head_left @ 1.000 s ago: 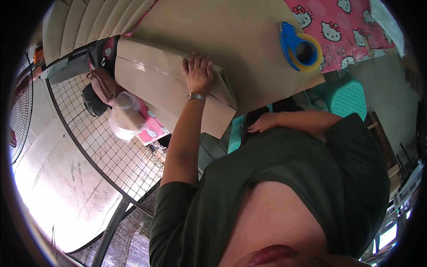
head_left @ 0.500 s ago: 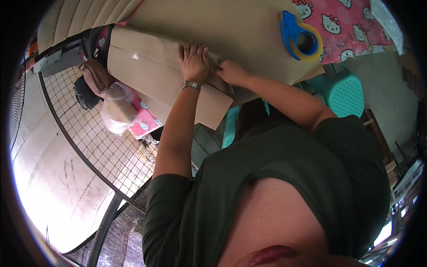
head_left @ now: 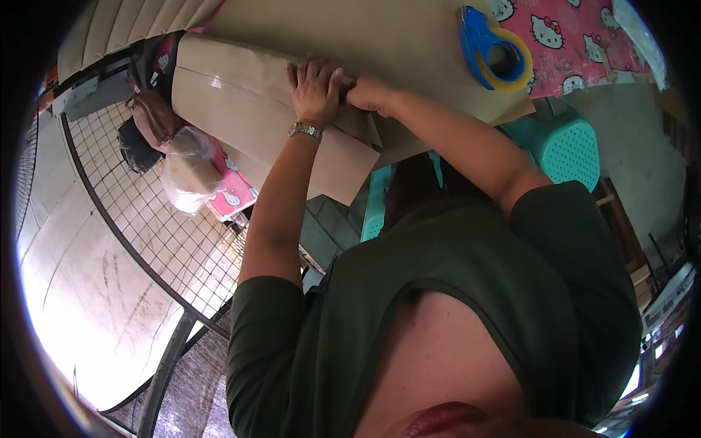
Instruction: The person wraps a board in brown paper using a tape dispenser to secure the folds and then places the wrapped board onto a stack; they then take plastic bags and place another board inside one.
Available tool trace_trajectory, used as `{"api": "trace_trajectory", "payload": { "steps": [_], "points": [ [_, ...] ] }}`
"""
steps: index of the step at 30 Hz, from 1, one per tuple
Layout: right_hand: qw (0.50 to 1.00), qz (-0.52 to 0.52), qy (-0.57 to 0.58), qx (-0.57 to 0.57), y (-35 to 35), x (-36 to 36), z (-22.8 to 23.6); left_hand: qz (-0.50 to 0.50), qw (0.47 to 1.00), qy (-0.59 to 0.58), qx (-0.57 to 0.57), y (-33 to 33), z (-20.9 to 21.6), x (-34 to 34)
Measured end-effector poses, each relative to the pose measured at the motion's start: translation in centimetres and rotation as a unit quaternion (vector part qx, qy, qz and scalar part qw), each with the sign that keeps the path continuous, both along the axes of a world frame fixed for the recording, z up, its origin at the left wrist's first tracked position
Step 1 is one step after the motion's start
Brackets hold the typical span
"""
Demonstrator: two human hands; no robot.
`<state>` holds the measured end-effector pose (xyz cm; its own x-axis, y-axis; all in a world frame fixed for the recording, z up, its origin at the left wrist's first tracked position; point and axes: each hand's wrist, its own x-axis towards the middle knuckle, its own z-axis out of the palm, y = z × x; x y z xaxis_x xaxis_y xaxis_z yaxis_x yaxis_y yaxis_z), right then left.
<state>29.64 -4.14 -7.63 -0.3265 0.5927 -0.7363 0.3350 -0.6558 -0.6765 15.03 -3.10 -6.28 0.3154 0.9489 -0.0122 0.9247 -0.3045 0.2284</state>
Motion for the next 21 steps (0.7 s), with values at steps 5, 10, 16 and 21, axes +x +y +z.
{"api": "trace_trajectory", "payload": {
  "steps": [5,10,16,21],
  "points": [
    [0.992,0.075,0.012,0.097,-3.3,1.1,-0.1,0.003,0.999,0.042,0.001,0.0,-0.1,0.0],
    [0.964,0.149,0.215,0.042,-13.9,5.7,-3.4,0.008,0.999,0.03,-0.011,-0.4,0.1,0.0],
    [0.919,0.322,0.228,-0.011,-17.8,3.2,-2.3,0.013,1.0,-0.003,-0.004,-0.5,0.0,0.0],
    [0.89,0.333,0.08,0.301,-21.5,-5.1,-1.7,0.113,0.95,-0.291,-0.024,-1.5,3.0,-1.8]
  ]
}}
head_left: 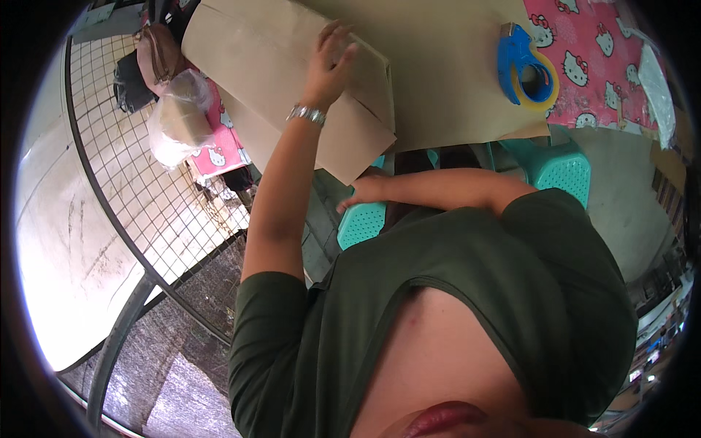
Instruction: The person wraps a board in brown paper using a tape dispenser to secure the folds and then places the wrapped board onto a stack; they then take plastic bags and place another board inside one.
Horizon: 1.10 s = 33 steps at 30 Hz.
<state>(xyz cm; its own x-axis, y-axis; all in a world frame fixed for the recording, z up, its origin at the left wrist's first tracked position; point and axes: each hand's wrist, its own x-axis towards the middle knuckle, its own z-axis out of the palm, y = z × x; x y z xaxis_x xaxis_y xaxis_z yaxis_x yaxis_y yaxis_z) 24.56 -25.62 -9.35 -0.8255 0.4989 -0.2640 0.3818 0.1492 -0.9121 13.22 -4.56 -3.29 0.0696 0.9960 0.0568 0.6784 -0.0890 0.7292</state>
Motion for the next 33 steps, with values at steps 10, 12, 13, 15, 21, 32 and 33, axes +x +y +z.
{"api": "trace_trajectory", "payload": {
  "steps": [10,12,13,15,21,32,33],
  "points": [
    [0.987,-0.126,0.096,0.027,9.0,-0.1,-3.0,0.108,0.974,0.181,-0.086,-25.2,-0.2,-7.0],
    [0.985,-0.136,0.099,0.049,9.3,0.3,-3.2,0.064,0.975,0.201,-0.075,-25.9,-2.3,-5.1],
    [0.982,-0.144,0.104,0.064,9.0,0.6,-3.2,0.058,0.97,0.224,-0.072,-25.7,-3.8,-4.5],
    [0.97,-0.182,0.135,0.084,7.1,1.1,-3.2,0.078,0.963,0.244,-0.081,-24.8,-5.3,-4.3],
    [0.96,0.14,0.102,0.222,5.9,8.7,-3.8,0.076,0.936,0.332,-0.09,-23.9,-6.0,-2.9],
    [0.904,0.261,-0.131,0.311,20.5,8.2,0.8,-0.068,0.929,0.287,-0.224,-21.1,-8.8,-5.8],
    [0.899,0.246,-0.101,0.348,20.9,7.4,0.1,-0.071,0.941,0.29,-0.16,-21.1,-9.2,-6.3]
  ]
}}
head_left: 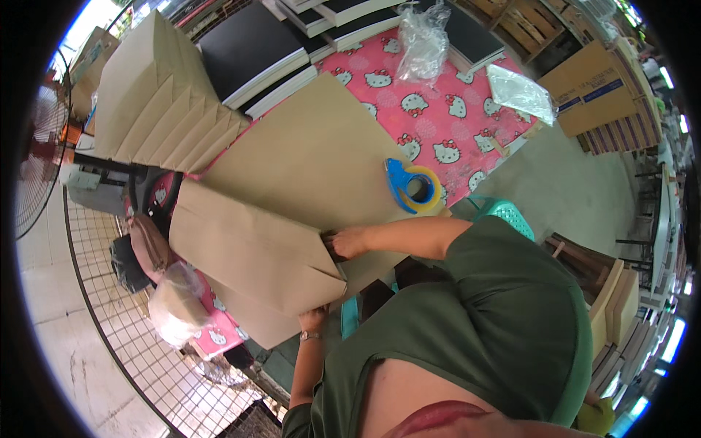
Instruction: The person wraps a board in brown paper using a tape dispenser to secure the folds and then places the wrapped board onto a stack; they then take plastic bags and place another board inside one.
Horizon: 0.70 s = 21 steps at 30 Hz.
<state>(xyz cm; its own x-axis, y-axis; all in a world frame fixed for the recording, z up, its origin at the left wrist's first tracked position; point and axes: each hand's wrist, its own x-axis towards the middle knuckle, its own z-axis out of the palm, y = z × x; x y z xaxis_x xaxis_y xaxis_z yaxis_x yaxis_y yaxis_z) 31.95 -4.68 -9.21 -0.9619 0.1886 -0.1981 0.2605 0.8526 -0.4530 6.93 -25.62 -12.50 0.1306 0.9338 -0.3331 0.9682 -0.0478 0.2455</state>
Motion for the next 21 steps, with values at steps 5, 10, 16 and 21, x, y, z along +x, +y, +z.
{"api": "trace_trajectory", "payload": {
  "steps": [5,10,16,21],
  "points": [
    [0.996,-0.061,0.053,0.04,0.2,2.6,-8.7,-0.086,0.991,-0.004,0.104,3.5,-0.1,2.7],
    [0.982,-0.003,0.169,0.08,1.8,-0.7,-0.5,-0.04,0.998,0.038,0.039,2.4,0.9,-0.3],
    [0.994,-0.013,0.088,0.066,2.1,1.7,-0.2,0.024,0.996,-0.083,0.031,-1.3,2.3,0.1],
    [0.987,-0.018,0.133,0.085,1.7,1.3,-1.9,0.092,0.993,-0.033,0.066,-1.8,1.4,-0.7]
  ]
}}
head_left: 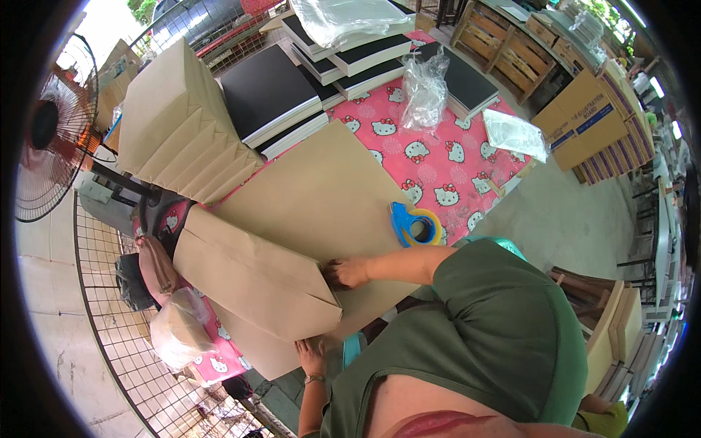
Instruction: The person wraps a board in brown paper using a tape dispenser to secure the folds and then places the wrapped board onto a stack; they then take plastic bags and place another board inside one.
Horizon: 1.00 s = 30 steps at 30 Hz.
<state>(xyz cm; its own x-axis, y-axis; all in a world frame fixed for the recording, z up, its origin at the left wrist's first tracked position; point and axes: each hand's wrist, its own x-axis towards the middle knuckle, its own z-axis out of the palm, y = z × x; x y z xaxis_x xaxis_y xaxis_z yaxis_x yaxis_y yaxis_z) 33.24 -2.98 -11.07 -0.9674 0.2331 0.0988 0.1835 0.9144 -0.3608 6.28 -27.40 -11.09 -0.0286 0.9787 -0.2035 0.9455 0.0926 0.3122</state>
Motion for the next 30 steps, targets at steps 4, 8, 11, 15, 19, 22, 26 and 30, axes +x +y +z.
{"api": "trace_trajectory", "payload": {
  "steps": [4,8,11,15,19,22,26,30],
  "points": [
    [0.989,0.01,-0.142,0.026,0.3,-0.6,-1.9,-0.003,0.999,0.036,0.009,0.6,-0.6,1.9],
    [0.941,0.077,-0.323,-0.066,2.1,-3.7,1.2,0.029,0.999,0.038,-0.008,0.0,0.3,0.8],
    [0.931,0.071,-0.341,-0.107,1.9,-3.6,-0.2,0.023,0.997,0.079,0.012,0.4,-1.1,2.0],
    [0.993,-0.038,-0.055,-0.094,-1.7,0.4,-4.4,0.078,0.991,0.079,0.068,1.1,-1.6,6.3],
    [0.996,-0.021,-0.072,0.045,-7.3,1.8,-4.8,0.06,0.996,0.061,-0.024,1.9,0.8,8.9],
    [0.972,0.02,-0.231,-0.045,-9.4,-2.2,6.0,0.024,0.993,0.077,-0.084,1.4,1.8,8.1],
    [0.992,0.044,-0.099,-0.06,-11.3,1.8,-0.3,-0.072,0.996,-0.041,-0.011,0.4,-0.7,11.6],
    [0.939,0.049,-0.272,-0.205,-6.6,-0.1,4.8,-0.04,0.982,-0.186,-0.004,-1.1,-1.2,7.3]
  ]
}}
